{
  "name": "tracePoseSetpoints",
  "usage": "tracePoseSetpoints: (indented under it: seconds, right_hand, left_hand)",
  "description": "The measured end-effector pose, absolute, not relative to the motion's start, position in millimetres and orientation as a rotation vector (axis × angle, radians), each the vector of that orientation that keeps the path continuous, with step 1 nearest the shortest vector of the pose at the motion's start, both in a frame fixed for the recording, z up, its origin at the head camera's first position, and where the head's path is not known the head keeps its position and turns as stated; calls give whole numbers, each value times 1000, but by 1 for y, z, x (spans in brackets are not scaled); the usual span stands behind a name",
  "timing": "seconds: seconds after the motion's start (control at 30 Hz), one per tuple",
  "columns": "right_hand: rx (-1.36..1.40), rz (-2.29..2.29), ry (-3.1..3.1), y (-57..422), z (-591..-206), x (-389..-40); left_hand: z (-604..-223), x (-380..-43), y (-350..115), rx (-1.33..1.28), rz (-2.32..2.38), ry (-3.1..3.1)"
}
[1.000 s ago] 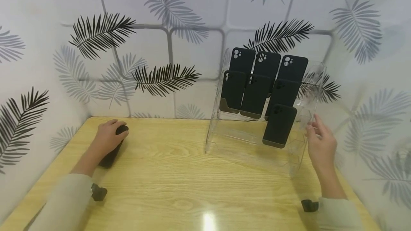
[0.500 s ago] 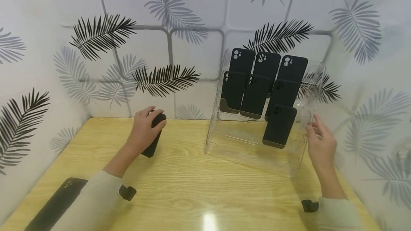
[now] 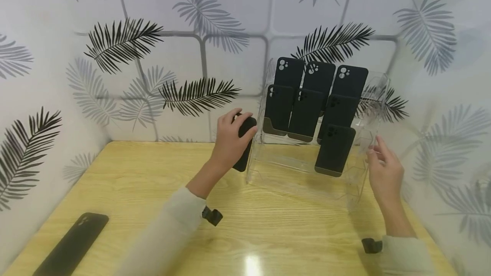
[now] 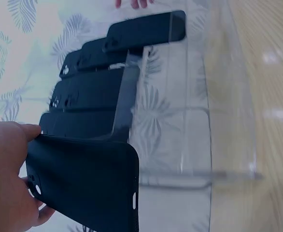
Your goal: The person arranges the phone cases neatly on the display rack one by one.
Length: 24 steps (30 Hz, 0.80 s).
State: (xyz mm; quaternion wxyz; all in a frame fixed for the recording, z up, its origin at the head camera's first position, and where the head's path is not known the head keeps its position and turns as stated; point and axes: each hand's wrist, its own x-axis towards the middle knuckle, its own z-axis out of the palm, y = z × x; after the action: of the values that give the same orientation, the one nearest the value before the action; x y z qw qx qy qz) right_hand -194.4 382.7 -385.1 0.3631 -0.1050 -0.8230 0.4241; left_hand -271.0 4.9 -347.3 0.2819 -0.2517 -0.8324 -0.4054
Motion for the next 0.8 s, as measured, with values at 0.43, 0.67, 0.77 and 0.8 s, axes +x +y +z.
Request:
tracePoseSetpoints:
  seconds: [0.43,0.67,0.77,0.8]
  right_hand:
    - [-258,1076,-2114,382,-384,-194]
    - [-252,1080,-2111,382,-384,-194]
    - [-254,1078,-2113,382,-384,-194]
    - [-255,1077,-2114,381,-384,-194]
  left_hand:
    - [-328,-278,111,-674,-1093,-2101]
    - [-334,-278,157,-657,-1060,-2121]
    - [-343,-281,170,-627,-1011,-2148]
    - [-347,-282,173,-617,-990,-2155]
